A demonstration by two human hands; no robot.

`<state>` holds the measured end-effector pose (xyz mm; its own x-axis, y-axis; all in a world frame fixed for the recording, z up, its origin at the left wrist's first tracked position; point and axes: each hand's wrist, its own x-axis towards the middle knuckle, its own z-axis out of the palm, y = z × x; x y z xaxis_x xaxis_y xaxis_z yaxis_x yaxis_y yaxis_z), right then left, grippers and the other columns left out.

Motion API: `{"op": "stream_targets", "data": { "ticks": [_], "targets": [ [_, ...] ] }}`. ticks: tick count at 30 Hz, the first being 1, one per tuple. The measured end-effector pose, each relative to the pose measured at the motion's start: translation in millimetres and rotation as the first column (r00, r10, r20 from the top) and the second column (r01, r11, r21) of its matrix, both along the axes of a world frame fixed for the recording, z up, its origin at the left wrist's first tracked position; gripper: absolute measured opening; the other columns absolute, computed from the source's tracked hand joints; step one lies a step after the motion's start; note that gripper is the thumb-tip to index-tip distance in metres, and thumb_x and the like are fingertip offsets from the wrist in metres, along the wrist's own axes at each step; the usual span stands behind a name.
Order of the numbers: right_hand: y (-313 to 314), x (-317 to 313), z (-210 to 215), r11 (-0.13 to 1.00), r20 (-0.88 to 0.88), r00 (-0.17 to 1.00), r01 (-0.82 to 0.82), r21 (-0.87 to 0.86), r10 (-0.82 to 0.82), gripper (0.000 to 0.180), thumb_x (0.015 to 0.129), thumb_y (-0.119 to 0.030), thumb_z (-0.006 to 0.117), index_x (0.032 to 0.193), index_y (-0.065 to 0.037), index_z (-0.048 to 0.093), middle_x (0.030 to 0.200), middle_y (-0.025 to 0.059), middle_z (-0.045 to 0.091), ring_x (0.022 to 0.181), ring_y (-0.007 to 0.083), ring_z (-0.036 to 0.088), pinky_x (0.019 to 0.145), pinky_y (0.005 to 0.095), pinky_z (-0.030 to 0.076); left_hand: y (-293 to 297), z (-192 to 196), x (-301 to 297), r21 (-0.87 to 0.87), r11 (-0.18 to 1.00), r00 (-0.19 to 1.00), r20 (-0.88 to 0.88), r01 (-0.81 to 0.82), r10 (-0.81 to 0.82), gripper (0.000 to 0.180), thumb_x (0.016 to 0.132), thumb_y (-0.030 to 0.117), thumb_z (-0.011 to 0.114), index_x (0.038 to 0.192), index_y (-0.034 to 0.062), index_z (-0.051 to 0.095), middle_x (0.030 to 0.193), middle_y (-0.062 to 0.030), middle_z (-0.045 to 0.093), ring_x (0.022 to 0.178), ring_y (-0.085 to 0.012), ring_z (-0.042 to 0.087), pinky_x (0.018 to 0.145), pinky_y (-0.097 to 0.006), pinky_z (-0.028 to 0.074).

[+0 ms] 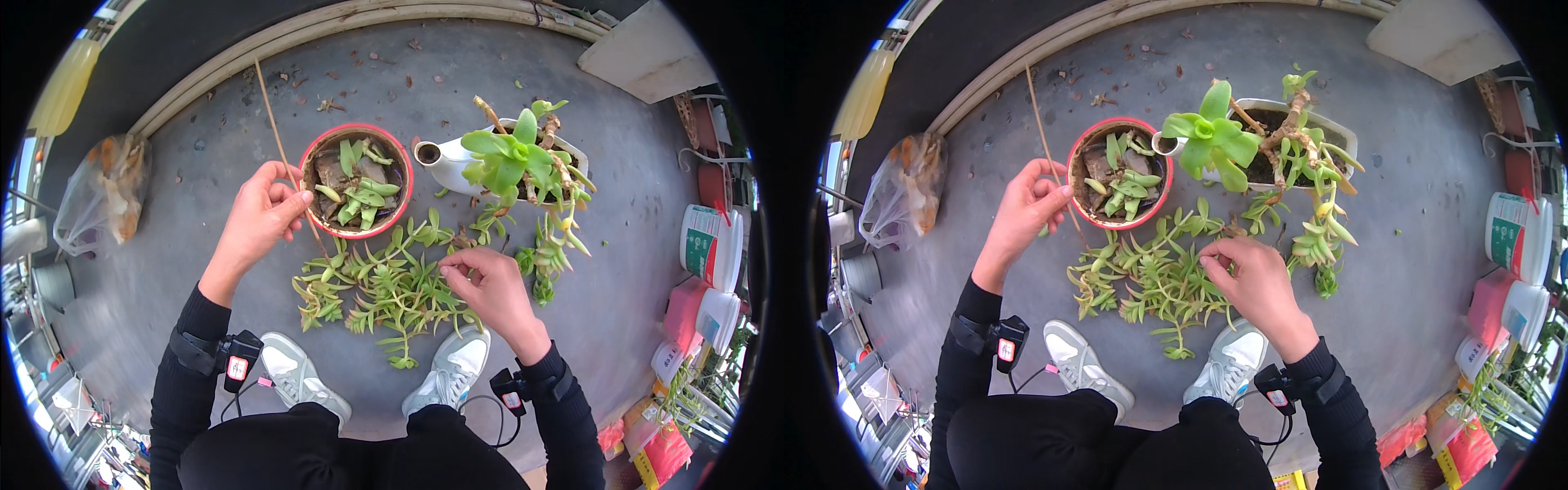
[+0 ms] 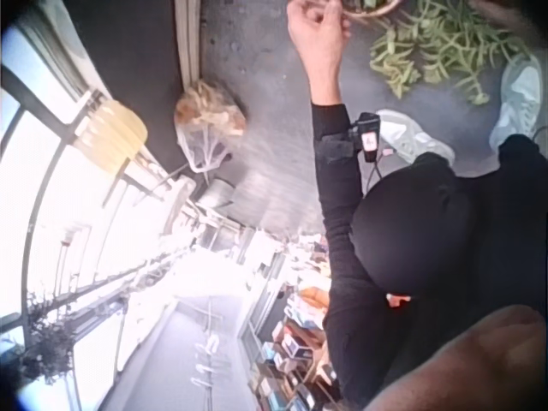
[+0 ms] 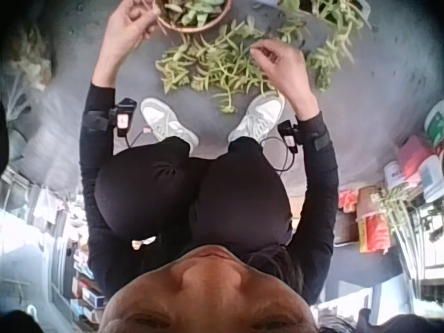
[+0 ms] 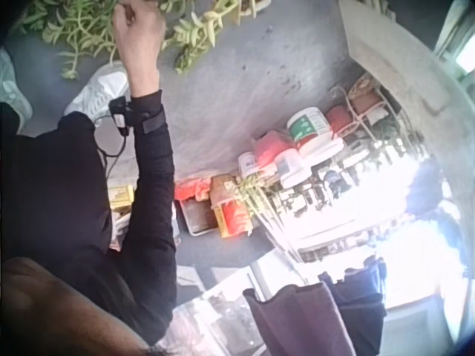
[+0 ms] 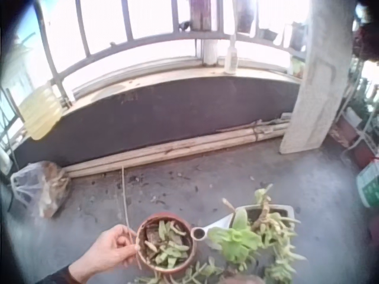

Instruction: The person uses a thin wooden stick to loosen soil and gently remove small succulent cuttings from a red pot. They place the cuttings into a white watering-can-shaped planter and arrange them among existing stems.

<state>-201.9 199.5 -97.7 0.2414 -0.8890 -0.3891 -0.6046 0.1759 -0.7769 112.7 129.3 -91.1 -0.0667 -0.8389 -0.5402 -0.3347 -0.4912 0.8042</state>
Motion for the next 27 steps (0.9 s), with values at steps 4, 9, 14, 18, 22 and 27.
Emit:
{"op": "stream_targets", "data": {
  "ticks": [4, 9, 14, 18, 22, 27],
  "targets": [
    [-16, 14, -13, 0.949, -0.144, 0.988, -0.091, -0.301, 0.049, 0.025, 0.087, -0.002, 0.063, 0.110, -0.006, 0.069, 0.094, 0.0099, 0.066, 0.076, 0.0275, 0.064, 0.066, 0.0380, 0.051, 5, -12, -22, 0.009, 0.969, 0.942, 0.236, 0.245, -0.240, 0.027, 0.092, 0.008, 0.065, 0.113, -0.0008, 0.050, 0.070, -0.0017, 0.060, 0.062, -0.0071, 0.060, 0.048, -0.021, 0.046],
    [-37, 26, -53, 0.945, -0.213, 0.963, -0.219, -0.244, 0.168, 0.044, 0.080, 0.005, 0.056, 0.121, -0.012, 0.063, 0.111, 0.0117, 0.061, 0.100, 0.0356, 0.061, 0.083, 0.0447, 0.051, 14, -17, -28, -0.122, 0.933, 0.887, 0.372, 0.338, -0.273, 0.038, 0.083, 0.007, 0.073, 0.109, -0.0037, 0.047, 0.070, -0.0106, 0.064, 0.061, -0.0189, 0.064, 0.061, -0.033, 0.050],
    [-44, 20, -57, 0.931, -0.191, 0.937, -0.325, -0.169, 0.292, 0.019, 0.081, -0.001, 0.064, 0.099, -0.006, 0.065, 0.095, 0.0113, 0.062, 0.092, 0.0344, 0.061, 0.077, 0.0450, 0.049, 15, -13, -28, -0.095, 0.936, 0.879, 0.386, 0.339, -0.279, 0.040, 0.082, 0.008, 0.076, 0.106, -0.0025, 0.047, 0.067, -0.0104, 0.063, 0.064, -0.0197, 0.065, 0.060, -0.033, 0.049],
    [-28, 12, -22, 0.953, -0.059, 0.975, -0.220, -0.209, 0.212, 0.010, 0.082, -0.011, 0.069, 0.090, -0.007, 0.066, 0.085, 0.0103, 0.060, 0.087, 0.0314, 0.061, 0.075, 0.0434, 0.050, 13, -1, -28, -0.113, 0.924, 0.829, 0.492, 0.365, -0.267, 0.039, 0.080, 0.009, 0.078, 0.106, -0.0004, 0.050, 0.070, -0.0075, 0.064, 0.062, -0.0196, 0.062, 0.060, -0.033, 0.048],
    [-14, 9, 22, 0.946, 0.046, 0.989, -0.121, -0.299, 0.141, 0.013, 0.081, -0.006, 0.076, 0.090, -0.004, 0.067, 0.084, 0.0073, 0.063, 0.077, 0.0238, 0.062, 0.066, 0.0331, 0.049, 13, 17, -33, -0.231, 0.884, 0.889, 0.324, 0.407, -0.324, 0.039, 0.079, 0.008, 0.076, 0.112, 0.0026, 0.057, 0.092, -0.0066, 0.066, 0.082, -0.0195, 0.061, 0.073, -0.034, 0.048],
    [-7, 11, 59, 0.991, 0.309, 0.948, 0.109, -0.082, -0.079, 0.009, 0.086, -0.004, 0.075, 0.093, -0.001, 0.069, 0.087, 0.0018, 0.067, 0.074, 0.0103, 0.061, 0.064, 0.0256, 0.048, 25, 27, -50, -0.234, 0.830, 0.799, -0.232, 0.507, -0.554, 0.058, 0.078, 0.012, 0.075, 0.133, 0.0071, 0.056, 0.134, -0.0069, 0.055, 0.126, -0.0213, 0.048, 0.105, -0.036, 0.042]
  ]
}}
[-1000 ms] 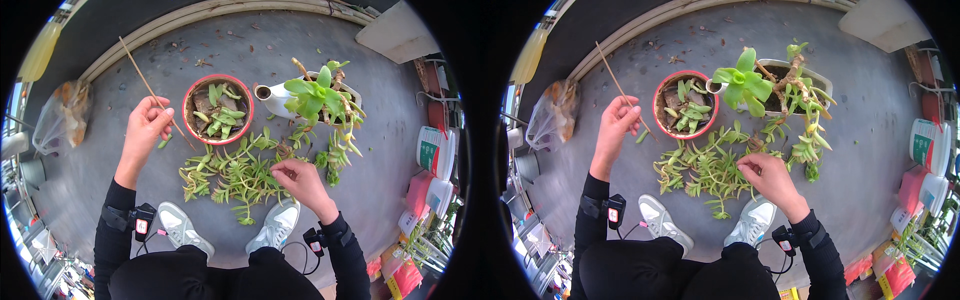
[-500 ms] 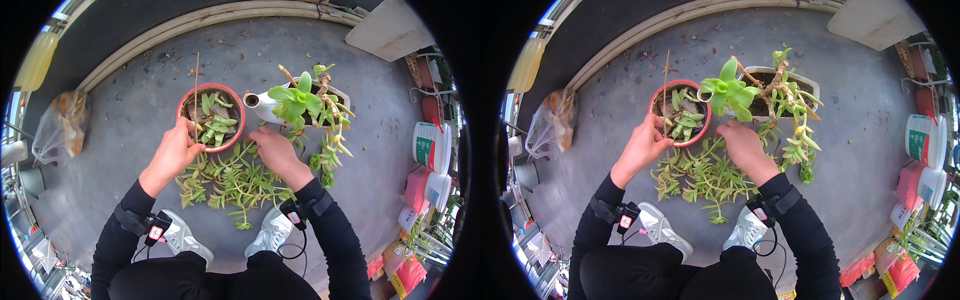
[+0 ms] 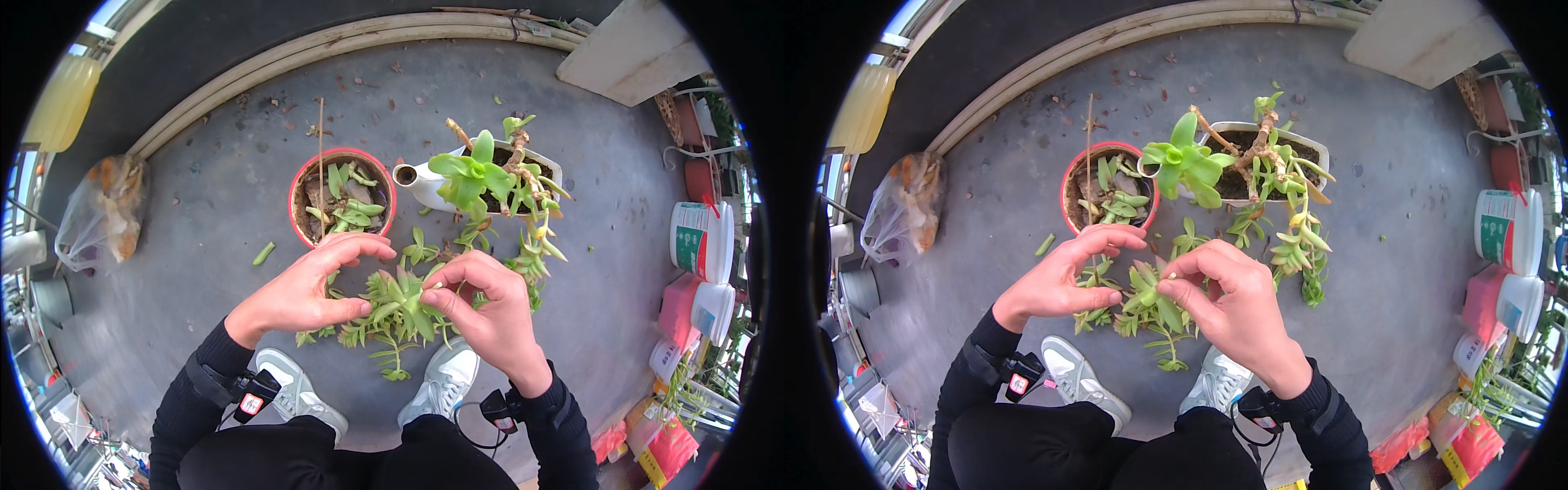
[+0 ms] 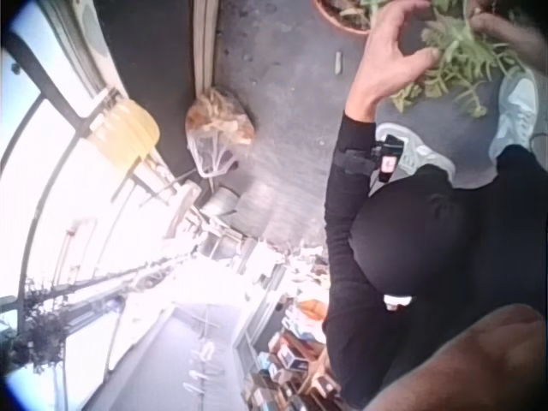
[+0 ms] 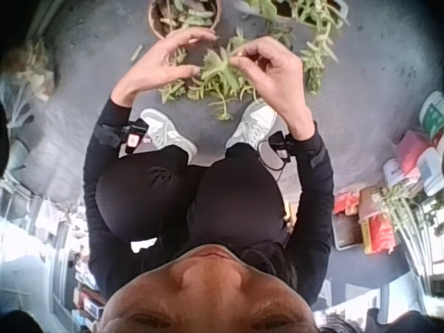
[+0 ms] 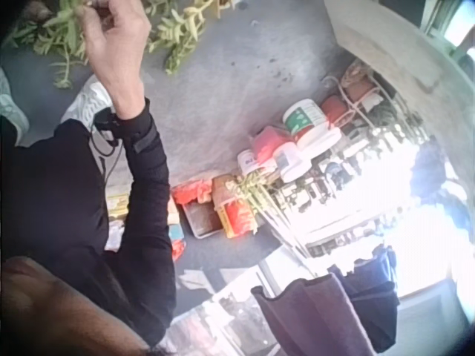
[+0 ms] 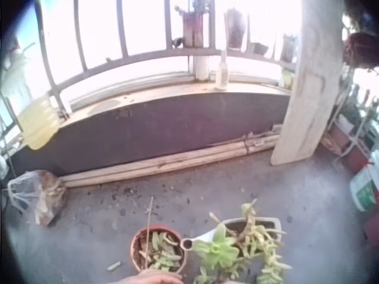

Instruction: The person uses a thin wooden stick to loosen soil and gently remove small succulent cuttings from a red pot. They place the cuttings into a white watering-can-shaped planter and arrange them among existing stems.

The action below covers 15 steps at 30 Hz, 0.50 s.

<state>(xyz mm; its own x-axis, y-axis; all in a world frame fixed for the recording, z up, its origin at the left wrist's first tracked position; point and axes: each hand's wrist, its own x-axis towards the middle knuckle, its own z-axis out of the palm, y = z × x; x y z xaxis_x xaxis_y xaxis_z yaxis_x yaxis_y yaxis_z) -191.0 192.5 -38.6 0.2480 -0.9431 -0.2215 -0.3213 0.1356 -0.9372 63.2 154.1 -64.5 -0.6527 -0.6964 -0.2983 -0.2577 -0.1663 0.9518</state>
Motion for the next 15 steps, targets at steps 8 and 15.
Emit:
{"op": "stream_targets", "data": {
  "ticks": [8, 15],
  "targets": [
    [0, 18, -12, 0.882, 0.369, 0.871, 0.139, 0.450, -0.326, 0.019, 0.093, -0.020, 0.073, 0.099, -0.002, 0.071, 0.083, -0.0017, 0.069, 0.073, 0.0027, 0.060, 0.066, 0.0194, 0.047, 17, -4, 10, 0.699, 0.711, 0.925, -0.320, 0.084, 0.206, 0.056, 0.084, 0.016, 0.072, 0.132, -0.0017, 0.052, 0.117, -0.0187, 0.066, 0.099, -0.0261, 0.069, 0.098, -0.037, 0.050],
    [-2, 12, -21, 0.910, 0.302, 0.904, 0.181, 0.372, -0.303, 0.020, 0.100, -0.022, 0.064, 0.096, -0.004, 0.069, 0.072, -0.0052, 0.060, 0.061, 0.0001, 0.048, 0.055, 0.0177, 0.036, 17, -16, 30, 0.786, 0.595, 0.773, -0.478, 0.166, 0.417, 0.034, 0.092, 0.018, 0.062, 0.119, -0.0019, 0.056, 0.114, -0.0294, 0.066, 0.077, -0.0273, 0.071, 0.073, -0.039, 0.059]
  ]
}}
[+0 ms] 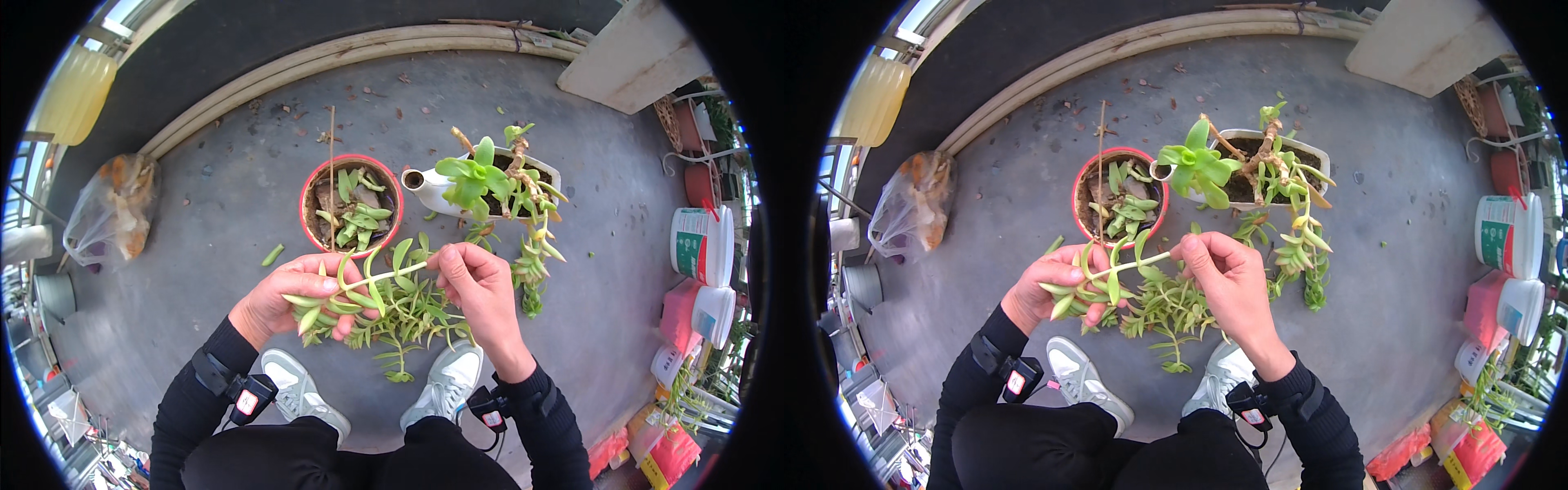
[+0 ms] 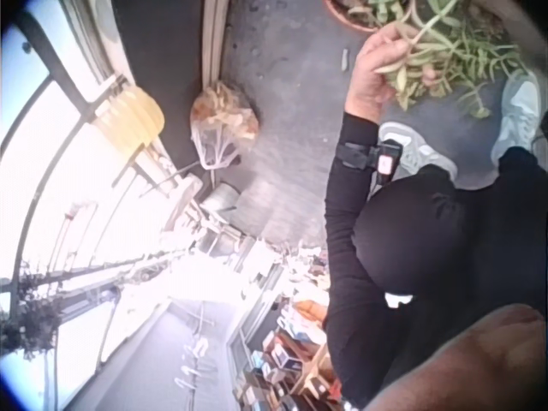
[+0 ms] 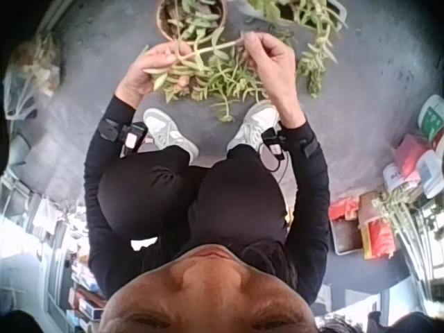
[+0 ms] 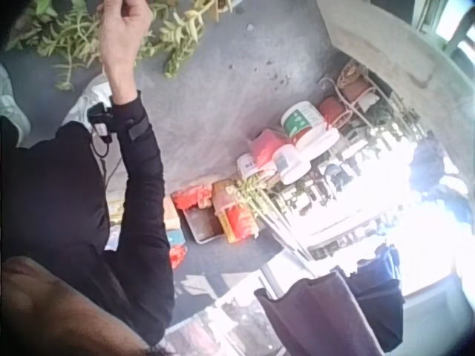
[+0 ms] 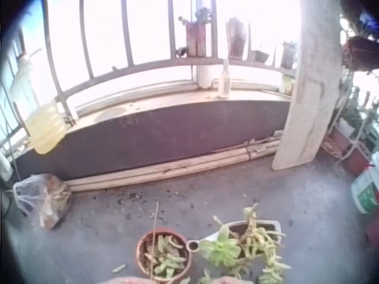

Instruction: The person uses a thin wooden stick to loosen soil and gently remove small succulent cuttings from a red pot. They place the cuttings into a white watering-can-shaped planter and arrange them among existing stems.

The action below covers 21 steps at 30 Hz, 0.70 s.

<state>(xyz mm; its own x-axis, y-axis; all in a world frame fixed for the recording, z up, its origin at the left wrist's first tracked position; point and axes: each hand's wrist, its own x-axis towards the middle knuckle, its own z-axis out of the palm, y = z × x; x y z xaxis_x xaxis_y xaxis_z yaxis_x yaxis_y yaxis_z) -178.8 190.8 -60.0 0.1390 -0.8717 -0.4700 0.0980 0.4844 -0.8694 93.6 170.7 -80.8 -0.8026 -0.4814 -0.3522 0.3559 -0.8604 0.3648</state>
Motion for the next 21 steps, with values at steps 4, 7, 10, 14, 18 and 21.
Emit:
{"op": "stream_targets", "data": {
  "ticks": [4, 7, 10, 14, 18, 21],
  "targets": [
    [0, 2, -7, 0.995, -0.017, 0.999, 0.038, -0.094, -0.040, 0.020, 0.102, -0.017, 0.058, 0.109, -0.003, 0.070, 0.086, -0.0011, 0.065, 0.077, 0.0040, 0.055, 0.068, 0.0187, 0.043, -8, 5, 9, 0.016, 0.999, 0.990, 0.136, 0.028, -0.030, 0.032, 0.090, 0.015, 0.063, 0.117, -0.0022, 0.057, 0.113, -0.0309, 0.065, 0.075, -0.0267, 0.071, 0.069, -0.037, 0.059],
    [-4, 0, -9, 0.983, 0.005, 0.997, -0.073, -0.171, 0.075, 0.037, 0.105, -0.029, 0.049, 0.124, -0.002, 0.065, 0.115, 0.0059, 0.067, 0.106, 0.0121, 0.058, 0.091, 0.0278, 0.045, -15, 14, 10, -0.036, 0.994, 0.983, 0.158, 0.100, -0.093, 0.030, 0.090, 0.013, 0.064, 0.115, -0.0023, 0.059, 0.113, -0.0265, 0.066, 0.076, -0.0259, 0.071, 0.069, -0.036, 0.059],
    [-12, 6, -8, 0.979, 0.091, 0.984, -0.136, -0.153, 0.152, 0.048, 0.105, -0.040, 0.046, 0.128, -0.002, 0.063, 0.124, 0.0084, 0.065, 0.113, 0.0155, 0.058, 0.099, 0.0326, 0.042, -24, 24, 10, -0.094, 0.970, 0.949, 0.248, 0.223, -0.194, 0.035, 0.090, 0.018, 0.066, 0.115, -0.0049, 0.059, 0.111, -0.0287, 0.066, 0.077, -0.0293, 0.072, 0.069, -0.038, 0.060],
    [-13, 15, -5, 0.902, 0.061, 0.905, -0.411, -0.133, 0.421, 0.047, 0.091, -0.035, 0.075, 0.122, 0.000, 0.065, 0.114, 0.0072, 0.068, 0.100, 0.0131, 0.063, 0.090, 0.0302, 0.050, -37, 34, 10, -0.057, 0.944, 0.913, 0.281, 0.324, -0.297, 0.039, 0.091, 0.023, 0.068, 0.116, -0.0064, 0.059, 0.111, -0.0270, 0.067, 0.080, -0.0301, 0.073, 0.070, -0.039, 0.061],
    [-13, 24, -16, 0.956, 0.260, 0.926, -0.291, 0.033, 0.273, 0.025, 0.093, -0.020, 0.074, 0.110, -0.003, 0.070, 0.097, 0.0015, 0.071, 0.083, 0.0061, 0.063, 0.075, 0.0248, 0.051, -50, 45, 14, -0.173, 0.947, 0.934, 0.284, 0.273, -0.217, 0.088, 0.095, 0.073, 0.035, 0.129, -0.0073, 0.050, 0.114, -0.0258, 0.066, 0.088, -0.0360, 0.073, 0.068, -0.040, 0.063],
    [-8, 25, -27, 0.984, 0.414, 0.900, -0.171, 0.052, 0.134, 0.018, 0.094, -0.016, 0.071, 0.109, -0.005, 0.070, 0.099, 0.0005, 0.070, 0.087, 0.0073, 0.063, 0.079, 0.0247, 0.052, -59, 50, 18, -0.081, 0.995, 0.971, 0.236, 0.061, -0.041, 0.108, 0.086, 0.085, 0.015, 0.144, -0.0031, 0.037, 0.122, -0.0288, 0.062, 0.092, -0.0420, 0.072, 0.064, -0.043, 0.064]
  ]
}}
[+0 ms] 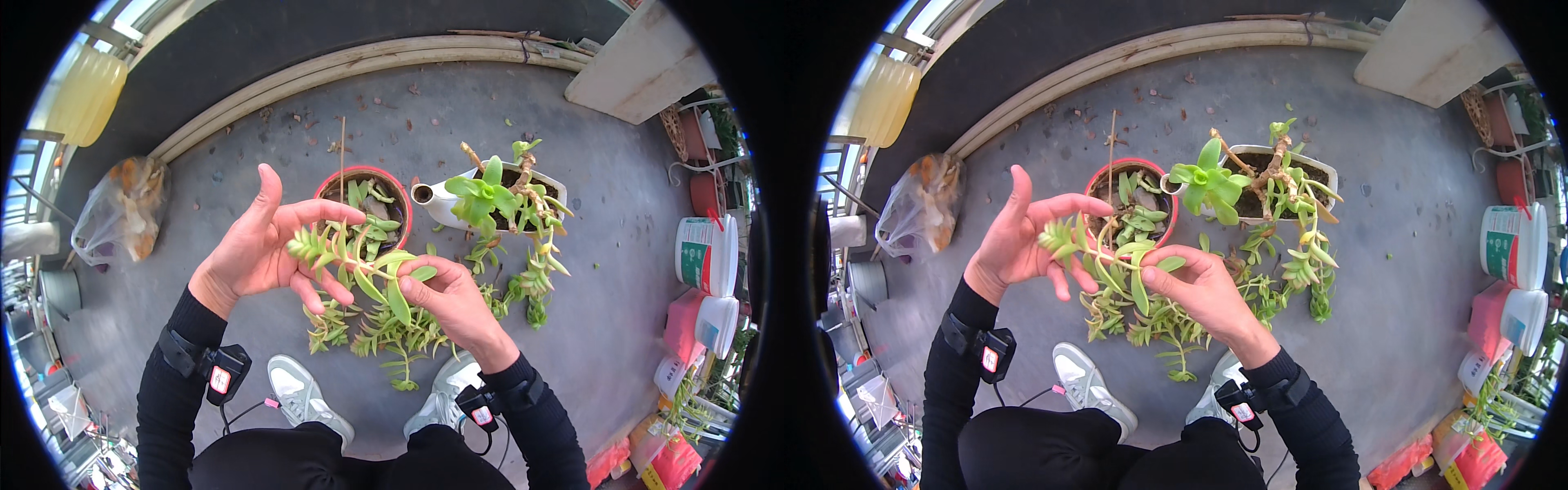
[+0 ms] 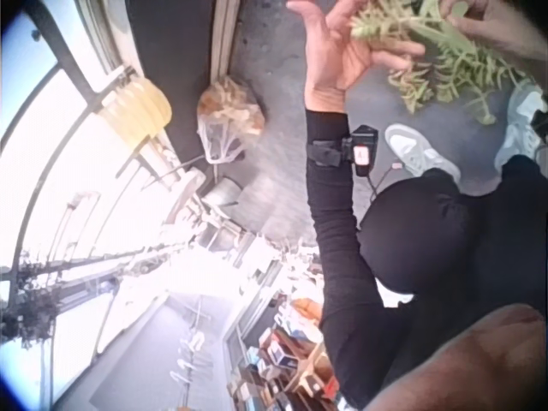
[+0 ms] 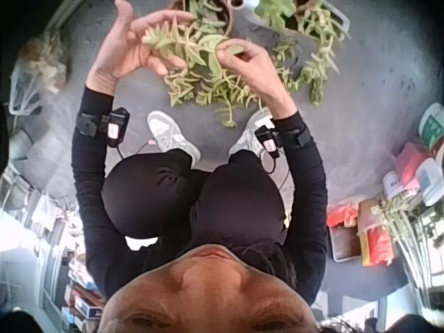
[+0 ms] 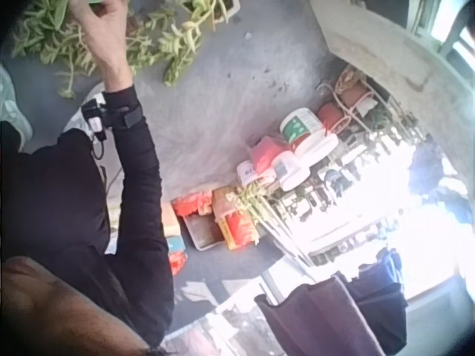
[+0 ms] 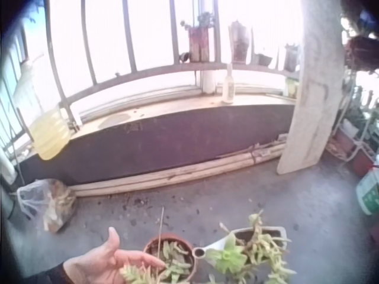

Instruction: The person uses a thin wooden stick to loosen soil and gently remove small succulent cuttings from a red pot. They place the cuttings into a white watering-can-shaped planter and arrange them among existing stems.

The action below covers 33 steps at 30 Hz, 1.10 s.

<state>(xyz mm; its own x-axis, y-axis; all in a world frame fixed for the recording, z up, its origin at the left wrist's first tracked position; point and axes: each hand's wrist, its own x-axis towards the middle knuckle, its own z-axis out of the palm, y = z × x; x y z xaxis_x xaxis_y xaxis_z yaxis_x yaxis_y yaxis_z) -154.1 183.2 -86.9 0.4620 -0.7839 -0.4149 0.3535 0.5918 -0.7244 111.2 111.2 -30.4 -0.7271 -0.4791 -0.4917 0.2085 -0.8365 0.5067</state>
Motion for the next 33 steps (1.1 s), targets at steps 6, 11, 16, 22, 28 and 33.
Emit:
{"op": "stream_targets", "data": {
  "ticks": [6, 11, 16, 22, 28, 33],
  "targets": [
    [2, 1, -16, 0.979, 0.228, 0.969, 0.045, 0.200, -0.092, 0.021, 0.099, -0.021, 0.064, 0.114, -0.007, 0.066, 0.107, 0.0077, 0.069, 0.102, 0.0219, 0.065, 0.089, 0.0386, 0.051, 6, -11, -3, -0.105, 0.979, 0.975, -0.157, -0.176, 0.159, 0.110, 0.084, 0.087, 0.013, 0.151, 0.0015, 0.032, 0.124, -0.0316, 0.060, 0.087, -0.0325, 0.071, 0.064, -0.034, 0.059],
    [-3, 4, -18, 0.937, 0.483, 0.867, -0.061, 0.345, -0.122, 0.021, 0.097, -0.020, 0.065, 0.114, -0.007, 0.066, 0.105, 0.0063, 0.068, 0.098, 0.0188, 0.065, 0.091, 0.0352, 0.052, 13, -13, -11, -0.412, 0.906, 0.995, -0.054, -0.101, 0.086, 0.080, 0.090, 0.044, 0.072, 0.149, 0.0028, 0.036, 0.121, -0.0218, 0.065, 0.090, -0.0198, 0.068, 0.070, -0.025, 0.052],
    [-9, 7, -24, 0.925, 0.559, 0.822, -0.122, 0.361, -0.109, 0.021, 0.098, -0.017, 0.062, 0.114, -0.005, 0.065, 0.104, 0.0071, 0.066, 0.097, 0.0188, 0.064, 0.088, 0.0343, 0.053, 23, -22, -36, -0.378, 0.883, 0.938, 0.092, -0.277, 0.333, 0.064, 0.082, -0.001, 0.078, 0.139, 0.0094, 0.053, 0.132, -0.0059, 0.060, 0.103, -0.0110, 0.061, 0.074, -0.023, 0.051],
    [-14, 9, -28, 0.904, 0.584, 0.802, -0.153, 0.399, -0.122, 0.024, 0.099, -0.016, 0.060, 0.119, -0.003, 0.061, 0.104, 0.0066, 0.066, 0.094, 0.0179, 0.064, 0.085, 0.0319, 0.054, 24, -24, -45, -0.662, 0.704, 0.887, 0.128, -0.257, 0.444, 0.033, 0.089, 0.003, 0.072, 0.121, 0.0043, 0.062, 0.123, -0.0031, 0.054, 0.105, -0.0133, 0.062, 0.083, -0.029, 0.059],
    [-21, 7, -27, 0.923, 0.573, 0.818, -0.179, 0.341, -0.053, 0.024, 0.100, -0.016, 0.059, 0.120, -0.005, 0.061, 0.105, 0.0056, 0.066, 0.092, 0.0155, 0.064, 0.083, 0.0301, 0.054, 19, -15, -49, -0.713, 0.653, 0.857, 0.148, -0.254, 0.494, 0.023, 0.093, 0.007, 0.069, 0.115, 0.0043, 0.065, 0.118, -0.0031, 0.055, 0.102, -0.0132, 0.063, 0.078, -0.026, 0.058],
    [-22, 7, -21, 0.924, 0.480, 0.876, -0.138, 0.356, -0.054, 0.032, 0.100, -0.017, 0.060, 0.130, -0.007, 0.055, 0.109, 0.0058, 0.066, 0.096, 0.0156, 0.065, 0.085, 0.0298, 0.054, 17, -13, -49, -0.669, 0.701, 0.862, 0.181, -0.246, 0.474, 0.024, 0.090, 0.002, 0.069, 0.114, -0.0005, 0.066, 0.116, -0.0054, 0.061, 0.101, -0.0145, 0.064, 0.085, -0.028, 0.055]
  ]
}}
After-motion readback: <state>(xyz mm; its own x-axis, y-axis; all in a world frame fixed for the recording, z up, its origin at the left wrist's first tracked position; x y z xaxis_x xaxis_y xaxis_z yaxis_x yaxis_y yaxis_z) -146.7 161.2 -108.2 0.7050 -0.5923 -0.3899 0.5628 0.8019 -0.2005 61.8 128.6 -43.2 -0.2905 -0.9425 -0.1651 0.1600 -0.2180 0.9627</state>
